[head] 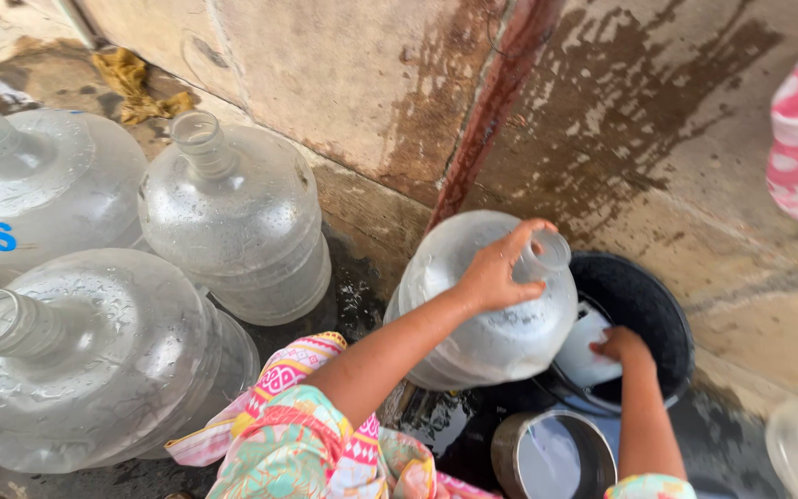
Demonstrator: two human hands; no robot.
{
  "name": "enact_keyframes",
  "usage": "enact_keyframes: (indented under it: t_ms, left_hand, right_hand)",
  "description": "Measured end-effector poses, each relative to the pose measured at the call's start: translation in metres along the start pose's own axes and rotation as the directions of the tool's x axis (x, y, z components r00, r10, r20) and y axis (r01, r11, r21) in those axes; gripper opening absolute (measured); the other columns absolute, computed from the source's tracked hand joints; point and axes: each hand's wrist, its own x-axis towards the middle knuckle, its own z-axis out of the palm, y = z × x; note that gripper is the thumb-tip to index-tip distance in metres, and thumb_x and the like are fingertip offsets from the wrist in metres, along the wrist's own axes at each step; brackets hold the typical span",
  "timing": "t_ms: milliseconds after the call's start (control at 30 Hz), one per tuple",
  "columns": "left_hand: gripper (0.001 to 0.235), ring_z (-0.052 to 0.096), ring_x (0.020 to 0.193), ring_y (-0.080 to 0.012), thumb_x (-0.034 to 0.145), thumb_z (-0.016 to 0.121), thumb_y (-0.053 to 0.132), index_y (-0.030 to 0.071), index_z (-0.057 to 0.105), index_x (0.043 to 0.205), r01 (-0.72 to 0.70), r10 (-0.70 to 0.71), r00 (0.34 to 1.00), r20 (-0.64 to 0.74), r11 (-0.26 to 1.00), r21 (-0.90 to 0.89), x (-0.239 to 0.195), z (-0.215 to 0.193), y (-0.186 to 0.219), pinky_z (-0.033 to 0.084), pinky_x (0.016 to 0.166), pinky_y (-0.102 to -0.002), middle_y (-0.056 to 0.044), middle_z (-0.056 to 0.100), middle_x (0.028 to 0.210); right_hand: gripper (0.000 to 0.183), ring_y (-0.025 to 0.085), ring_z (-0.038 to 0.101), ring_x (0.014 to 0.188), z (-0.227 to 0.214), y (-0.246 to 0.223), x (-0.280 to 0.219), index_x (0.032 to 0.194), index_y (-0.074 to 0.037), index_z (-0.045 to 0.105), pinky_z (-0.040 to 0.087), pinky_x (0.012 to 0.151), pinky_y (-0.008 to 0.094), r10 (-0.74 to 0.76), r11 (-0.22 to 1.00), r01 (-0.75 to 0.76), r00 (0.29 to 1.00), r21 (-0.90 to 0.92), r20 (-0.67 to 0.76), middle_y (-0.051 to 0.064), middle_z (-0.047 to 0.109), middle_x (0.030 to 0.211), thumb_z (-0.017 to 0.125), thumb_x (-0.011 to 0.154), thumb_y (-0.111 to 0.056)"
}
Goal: The person fills a large plastic bottle with water using a small scoop and then shakes the bottle to rinse it.
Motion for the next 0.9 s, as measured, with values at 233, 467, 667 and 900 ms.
enact_keyframes:
  t_ms: [233, 467, 667, 900]
  left_hand:
    - [0.079, 0.068, 0.110, -0.0260, 0.077, 0.083, 0.022, 0.021, 0.045, 0.146, -0.169, 0.163, 0.982, -0.093, 0.983, -0.064, 0.006, 0.010, -0.037, 0.053, 0.098, -0.039, -0.007, 0.066, 0.114]
    - [0.074, 0.069, 0.107, -0.0221, 0.073, 0.090, 0.024, 0.017, 0.053, 0.136, -0.085, 0.078, 0.993, -0.090, 0.993, -0.078, 0.007, 0.009, -0.027, 0.053, 0.097, -0.035, -0.006, 0.068, 0.110]
    - [0.070, 0.068, 0.109, -0.0182, 0.071, 0.084, 0.014, 0.014, 0.053, 0.133, -0.140, 0.119, 0.985, -0.121, 0.973, -0.182, 0.014, 0.015, -0.031, 0.052, 0.097, -0.032, -0.004, 0.069, 0.114]
    - [0.074, 0.060, 0.122, -0.0197, 0.068, 0.084, 0.008, 0.014, 0.054, 0.135, -0.069, 0.119, 0.986, 0.114, 0.925, -0.374, 0.032, 0.008, -0.047, 0.048, 0.106, -0.034, -0.003, 0.066, 0.122]
  right_hand:
    - [0.059, 0.037, 0.068, 0.115, -0.024, 0.042, -0.046, 0.131, -0.017, 0.071, 0.054, 0.101, 0.044, -0.062, 0.979, 0.012, 0.969, -0.203, -0.238, 0.018, 0.070, 0.125, 0.067, 0.085, -0.055]
    - [0.039, 0.042, 0.071, 0.085, -0.073, 0.018, -0.167, 0.107, -0.008, 0.079, 0.056, 0.079, 0.047, 0.113, 0.966, 0.072, 0.746, 0.248, -0.657, 0.028, 0.071, 0.085, 0.077, 0.080, -0.037]
    - [0.039, 0.037, 0.072, 0.077, -0.136, -0.028, -0.261, 0.098, 0.000, 0.078, 0.056, 0.074, 0.044, -0.087, 0.939, 0.309, 0.644, 0.154, -0.760, 0.023, 0.071, 0.083, 0.079, 0.081, -0.035]
    - [0.047, 0.026, 0.070, 0.074, -0.205, -0.066, -0.338, 0.080, 0.003, 0.073, 0.056, 0.073, 0.039, -0.287, 0.869, 0.494, 0.535, 0.018, -0.795, 0.015, 0.071, 0.079, 0.092, 0.071, -0.038]
